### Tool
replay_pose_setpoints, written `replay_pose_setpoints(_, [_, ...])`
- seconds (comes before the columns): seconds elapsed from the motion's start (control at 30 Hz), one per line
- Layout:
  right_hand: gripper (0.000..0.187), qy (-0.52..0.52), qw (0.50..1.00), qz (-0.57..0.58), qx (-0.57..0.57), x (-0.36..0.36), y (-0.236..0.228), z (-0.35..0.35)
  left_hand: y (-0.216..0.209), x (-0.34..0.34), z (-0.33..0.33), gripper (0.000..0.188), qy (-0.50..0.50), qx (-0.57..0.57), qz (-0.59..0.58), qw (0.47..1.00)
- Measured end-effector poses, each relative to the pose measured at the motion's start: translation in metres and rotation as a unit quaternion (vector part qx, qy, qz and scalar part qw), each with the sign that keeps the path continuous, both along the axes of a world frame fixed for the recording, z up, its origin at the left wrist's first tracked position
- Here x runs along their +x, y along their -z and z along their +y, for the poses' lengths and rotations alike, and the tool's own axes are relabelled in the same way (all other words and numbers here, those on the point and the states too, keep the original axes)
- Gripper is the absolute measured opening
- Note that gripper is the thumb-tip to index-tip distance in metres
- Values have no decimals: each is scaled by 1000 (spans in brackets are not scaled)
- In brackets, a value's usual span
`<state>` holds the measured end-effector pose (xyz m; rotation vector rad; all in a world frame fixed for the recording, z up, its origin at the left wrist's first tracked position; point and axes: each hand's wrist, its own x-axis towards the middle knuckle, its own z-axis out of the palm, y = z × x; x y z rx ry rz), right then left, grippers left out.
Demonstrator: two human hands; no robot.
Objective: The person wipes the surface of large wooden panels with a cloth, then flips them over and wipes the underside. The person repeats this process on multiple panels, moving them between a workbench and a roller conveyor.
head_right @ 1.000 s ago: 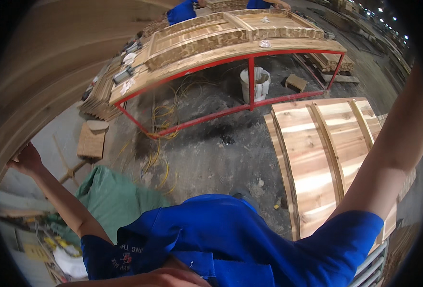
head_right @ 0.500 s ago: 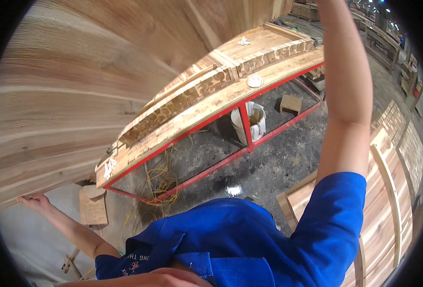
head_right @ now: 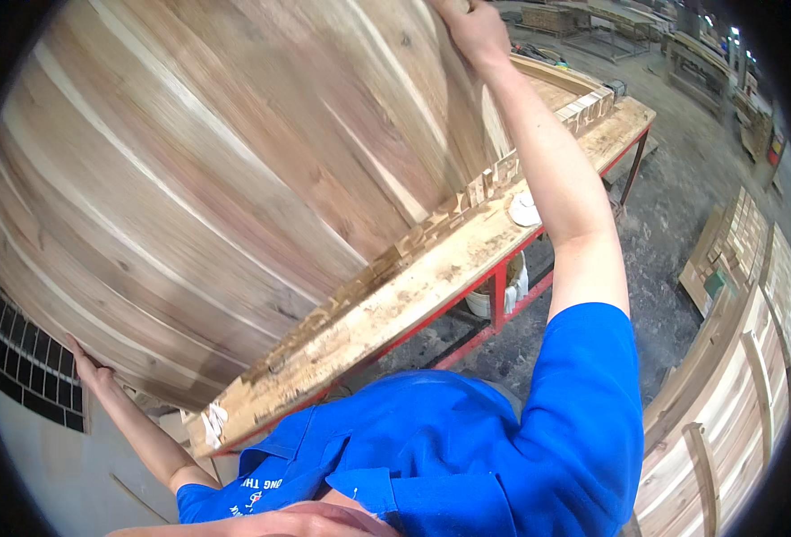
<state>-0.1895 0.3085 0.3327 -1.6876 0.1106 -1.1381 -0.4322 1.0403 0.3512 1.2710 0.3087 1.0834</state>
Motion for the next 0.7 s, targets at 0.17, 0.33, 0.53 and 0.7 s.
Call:
replay_pose_setpoints(0.17, [76,13,986,149,-76,85,47,23,42,121,29,66,69,-35,80,994])
replay_pose_setpoints(0.33, [78,-6,968,239,-79,140,85,43,72,205,49,60,45,-106,192,975])
replay_pose_setpoints(0.53, [88,-82,938,331,-54,186,118,48,106,265,58,54,124,-132,231,956])
replay_pose_setpoints(0.7, [93,-35,940,313,-131,225,142,56,120,298,57,56,131,-92,268,950])
